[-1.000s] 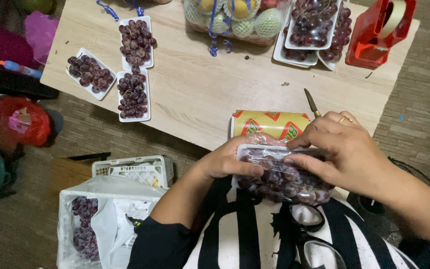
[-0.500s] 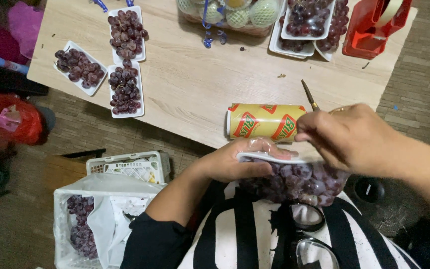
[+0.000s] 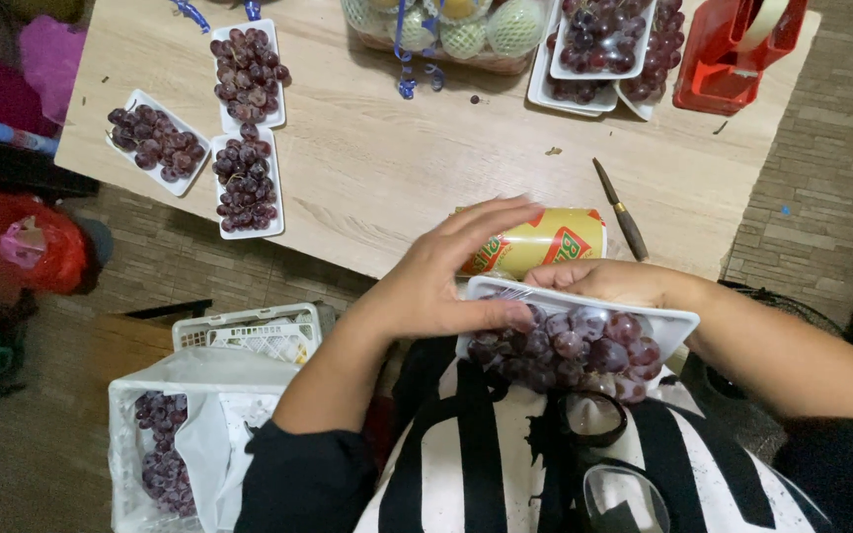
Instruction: Wrapping individual trays of grapes with plastic film for retail packaging.
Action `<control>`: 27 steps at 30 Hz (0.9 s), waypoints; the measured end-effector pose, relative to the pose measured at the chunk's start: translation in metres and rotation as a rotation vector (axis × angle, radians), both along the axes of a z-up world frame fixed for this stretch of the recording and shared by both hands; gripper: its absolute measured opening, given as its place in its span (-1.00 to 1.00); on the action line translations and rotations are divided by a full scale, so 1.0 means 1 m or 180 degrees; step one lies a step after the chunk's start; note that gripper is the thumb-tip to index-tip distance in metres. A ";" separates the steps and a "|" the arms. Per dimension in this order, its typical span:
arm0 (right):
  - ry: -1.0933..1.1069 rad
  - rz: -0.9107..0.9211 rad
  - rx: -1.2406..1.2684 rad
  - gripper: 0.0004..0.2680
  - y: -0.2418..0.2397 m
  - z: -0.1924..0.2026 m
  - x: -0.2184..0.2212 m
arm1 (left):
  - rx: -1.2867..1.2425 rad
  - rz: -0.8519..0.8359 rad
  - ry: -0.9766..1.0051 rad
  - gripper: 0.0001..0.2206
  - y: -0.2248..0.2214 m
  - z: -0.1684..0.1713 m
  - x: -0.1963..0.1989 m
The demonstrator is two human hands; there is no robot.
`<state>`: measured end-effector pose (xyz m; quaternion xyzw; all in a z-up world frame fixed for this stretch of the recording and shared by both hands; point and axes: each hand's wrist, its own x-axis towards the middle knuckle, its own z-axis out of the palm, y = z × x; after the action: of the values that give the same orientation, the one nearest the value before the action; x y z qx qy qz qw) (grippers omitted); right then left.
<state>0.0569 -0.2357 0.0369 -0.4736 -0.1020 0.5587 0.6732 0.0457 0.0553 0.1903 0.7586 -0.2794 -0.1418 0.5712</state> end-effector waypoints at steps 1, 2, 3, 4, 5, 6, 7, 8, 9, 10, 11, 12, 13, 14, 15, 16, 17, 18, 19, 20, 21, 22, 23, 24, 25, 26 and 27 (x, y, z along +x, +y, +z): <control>0.0005 0.0006 -0.0003 -0.84 -0.003 -0.006 -0.006 | -0.0003 0.0006 0.0005 -0.21 -0.005 0.005 0.009; 0.0200 -0.0180 0.0115 -0.81 -0.005 -0.012 -0.011 | -0.0001 -0.0894 0.0200 -0.26 -0.010 0.009 0.018; 0.0395 -0.0366 0.0233 -0.78 -0.008 -0.017 -0.017 | -0.0006 -0.1796 0.0388 -0.31 -0.015 0.015 0.026; 0.0374 -0.0354 0.0236 -0.78 -0.007 -0.021 -0.021 | 0.0002 -0.1785 0.0368 -0.31 -0.013 0.003 0.028; 0.0550 -0.0545 0.0360 -0.75 -0.007 -0.024 -0.025 | -0.0023 -0.1818 0.0651 -0.39 -0.011 -0.008 0.030; 0.0724 -0.0756 0.0487 -0.71 -0.007 -0.028 -0.029 | -0.0046 -0.1869 0.0936 -0.47 -0.010 -0.019 0.033; 0.0701 -0.0765 0.0493 -0.71 -0.008 -0.032 -0.034 | -0.0037 -0.1880 0.0916 -0.47 -0.002 -0.040 0.026; 0.0884 -0.0983 0.0624 -0.67 -0.008 -0.037 -0.040 | -0.0350 -0.1461 0.1365 -0.50 0.007 -0.062 0.019; 0.1066 -0.1200 0.0758 -0.63 -0.008 -0.042 -0.045 | -0.0659 -0.1031 0.1806 -0.54 0.015 -0.083 0.013; 0.1047 -0.1213 0.0773 -0.63 -0.009 -0.047 -0.044 | -0.0643 -0.1046 0.1790 -0.54 0.018 -0.103 0.000; 0.1224 -0.1424 0.0916 -0.59 -0.010 -0.053 -0.043 | -0.1386 -0.0298 0.2277 -0.53 0.021 -0.123 -0.014; 0.1419 -0.1633 0.1053 -0.55 -0.011 -0.059 -0.044 | -0.2129 0.0490 0.2743 -0.52 0.024 -0.144 -0.029; 0.1418 -0.1644 0.1061 -0.55 0.000 -0.042 -0.042 | -0.2118 0.0481 0.2745 -0.52 0.013 -0.144 -0.032; 0.1143 -0.1684 0.1107 -0.51 0.011 -0.025 -0.040 | -0.2554 0.0850 0.2666 -0.48 0.002 -0.145 -0.036; 0.0867 -0.1721 0.1153 -0.46 0.023 -0.008 -0.038 | -0.2984 0.1223 0.2571 -0.45 -0.009 -0.146 -0.041; 0.0869 -0.1702 0.1166 -0.46 0.031 0.009 -0.035 | -0.2978 0.1239 0.2556 -0.45 -0.023 -0.139 -0.040; 0.0694 -0.2053 0.0869 -0.44 0.040 0.027 -0.033 | -0.2868 0.1410 0.2183 -0.39 -0.037 -0.132 -0.040; 0.0506 -0.2406 0.0567 -0.41 0.048 0.045 -0.029 | -0.2752 0.1562 0.1806 -0.32 -0.051 -0.125 -0.038; 0.0498 -0.2397 0.0585 -0.41 0.038 0.034 -0.022 | -0.2745 0.1564 0.1785 -0.32 -0.054 -0.124 -0.039; 0.0086 -0.2474 0.0218 -0.46 0.028 0.024 -0.013 | -0.2825 0.1589 0.1574 -0.38 -0.058 -0.124 -0.039; -0.0326 -0.2543 -0.0150 -0.52 0.018 0.013 -0.004 | -0.2903 0.1611 0.1363 -0.43 -0.062 -0.124 -0.039; -0.0330 -0.2538 -0.0154 -0.52 0.015 0.028 -0.001 | -0.2909 0.1613 0.1361 -0.43 -0.060 -0.116 -0.039; -0.0619 -0.2530 -0.0161 -0.55 0.012 0.043 0.002 | -0.2943 0.1488 0.1285 -0.43 -0.058 -0.109 -0.040; -0.0909 -0.2512 -0.0154 -0.59 0.010 0.057 0.005 | -0.2969 0.1371 0.1197 -0.43 -0.055 -0.102 -0.040; -0.0914 -0.2499 -0.0143 -0.59 0.012 0.077 0.004 | -0.2966 0.1381 0.1183 -0.43 -0.058 -0.102 -0.043; -0.1109 -0.2238 -0.0273 -0.59 0.013 0.096 0.001 | -0.3031 0.1342 0.1155 -0.39 -0.062 -0.101 -0.047; -0.1301 -0.1975 -0.0402 -0.60 0.014 0.115 -0.001 | -0.3095 0.1303 0.1127 -0.35 -0.066 -0.101 -0.050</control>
<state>0.0556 -0.2221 0.1521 -0.6242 -0.0513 0.2274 0.7456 -0.0041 -0.0109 0.0892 0.4110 -0.0594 -0.0079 0.9096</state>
